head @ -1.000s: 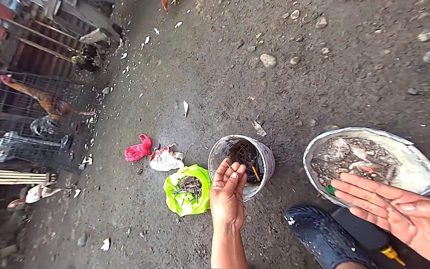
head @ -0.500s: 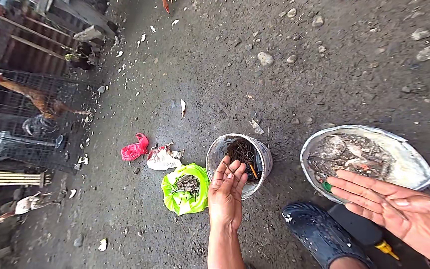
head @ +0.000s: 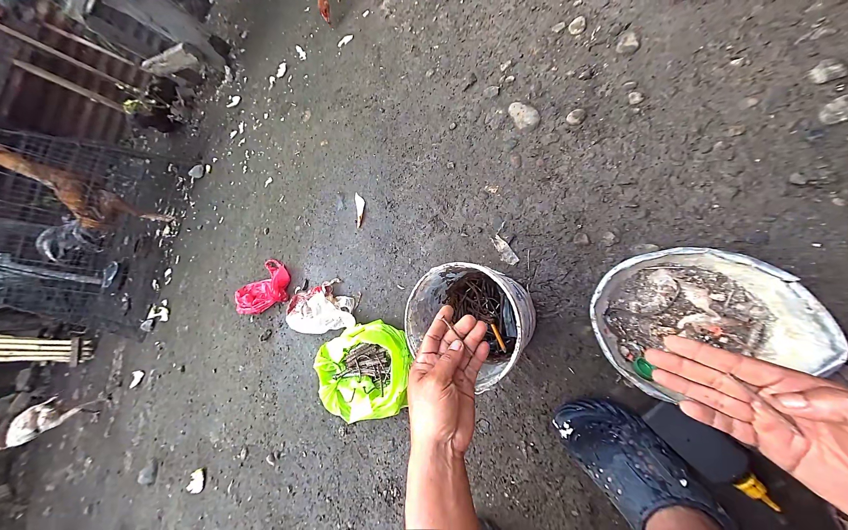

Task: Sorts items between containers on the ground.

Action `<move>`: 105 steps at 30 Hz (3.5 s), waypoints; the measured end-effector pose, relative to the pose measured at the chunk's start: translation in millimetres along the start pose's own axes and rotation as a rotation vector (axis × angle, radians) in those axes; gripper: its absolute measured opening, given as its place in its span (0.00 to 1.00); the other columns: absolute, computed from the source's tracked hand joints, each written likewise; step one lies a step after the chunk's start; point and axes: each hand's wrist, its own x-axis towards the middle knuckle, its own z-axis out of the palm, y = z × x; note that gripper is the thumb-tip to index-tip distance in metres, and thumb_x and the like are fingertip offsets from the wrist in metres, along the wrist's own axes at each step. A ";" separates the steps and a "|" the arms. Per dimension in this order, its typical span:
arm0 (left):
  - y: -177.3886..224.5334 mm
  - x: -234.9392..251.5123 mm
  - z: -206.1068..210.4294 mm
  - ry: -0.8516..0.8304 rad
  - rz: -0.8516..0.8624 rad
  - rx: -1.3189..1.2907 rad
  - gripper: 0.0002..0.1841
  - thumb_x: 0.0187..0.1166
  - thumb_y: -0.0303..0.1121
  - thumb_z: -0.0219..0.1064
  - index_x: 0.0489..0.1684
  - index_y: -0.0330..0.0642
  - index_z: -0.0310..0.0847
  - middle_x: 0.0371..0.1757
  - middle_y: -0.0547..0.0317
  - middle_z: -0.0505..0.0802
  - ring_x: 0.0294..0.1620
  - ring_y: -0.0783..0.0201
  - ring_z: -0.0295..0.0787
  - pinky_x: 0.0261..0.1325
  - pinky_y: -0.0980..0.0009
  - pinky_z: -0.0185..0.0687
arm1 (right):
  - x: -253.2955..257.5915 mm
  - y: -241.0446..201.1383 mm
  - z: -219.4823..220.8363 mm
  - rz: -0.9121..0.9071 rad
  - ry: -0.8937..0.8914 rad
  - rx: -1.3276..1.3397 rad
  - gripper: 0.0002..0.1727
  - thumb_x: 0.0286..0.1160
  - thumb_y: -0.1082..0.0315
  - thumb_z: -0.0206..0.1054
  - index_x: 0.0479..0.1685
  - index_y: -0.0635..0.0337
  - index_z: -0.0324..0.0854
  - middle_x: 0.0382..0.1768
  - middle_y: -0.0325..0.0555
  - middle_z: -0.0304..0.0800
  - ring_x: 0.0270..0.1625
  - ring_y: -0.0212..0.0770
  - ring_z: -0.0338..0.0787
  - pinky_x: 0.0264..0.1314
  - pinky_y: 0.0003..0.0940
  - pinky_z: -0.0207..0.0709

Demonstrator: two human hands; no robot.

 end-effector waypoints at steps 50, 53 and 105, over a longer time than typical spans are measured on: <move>-124.1 -60.6 86.3 -0.672 0.697 1.227 0.14 0.74 0.35 0.75 0.57 0.53 0.95 0.54 0.63 0.91 0.55 0.69 0.87 0.54 0.73 0.89 | 3.0 16.5 23.8 -0.051 -0.130 0.318 0.65 0.63 0.14 0.51 0.92 0.57 0.55 0.82 0.55 0.73 0.84 0.50 0.74 0.84 0.47 0.70; -129.4 -54.1 86.3 -0.652 0.719 1.255 0.08 0.73 0.37 0.76 0.45 0.59 0.98 0.48 0.69 0.92 0.54 0.71 0.86 0.55 0.74 0.85 | -2.7 19.1 21.3 -0.046 -0.139 0.351 0.66 0.64 0.15 0.52 0.95 0.56 0.47 0.82 0.58 0.72 0.84 0.52 0.74 0.85 0.49 0.69; 12.3 -52.5 44.7 -0.885 0.392 0.851 0.13 0.81 0.37 0.73 0.61 0.50 0.89 0.51 0.63 0.97 0.42 0.67 0.96 0.46 0.68 0.96 | 7.1 -36.1 -53.8 -0.389 0.708 -1.786 0.20 0.77 0.72 0.70 0.68 0.49 0.88 0.68 0.49 0.89 0.62 0.55 0.92 0.60 0.63 0.87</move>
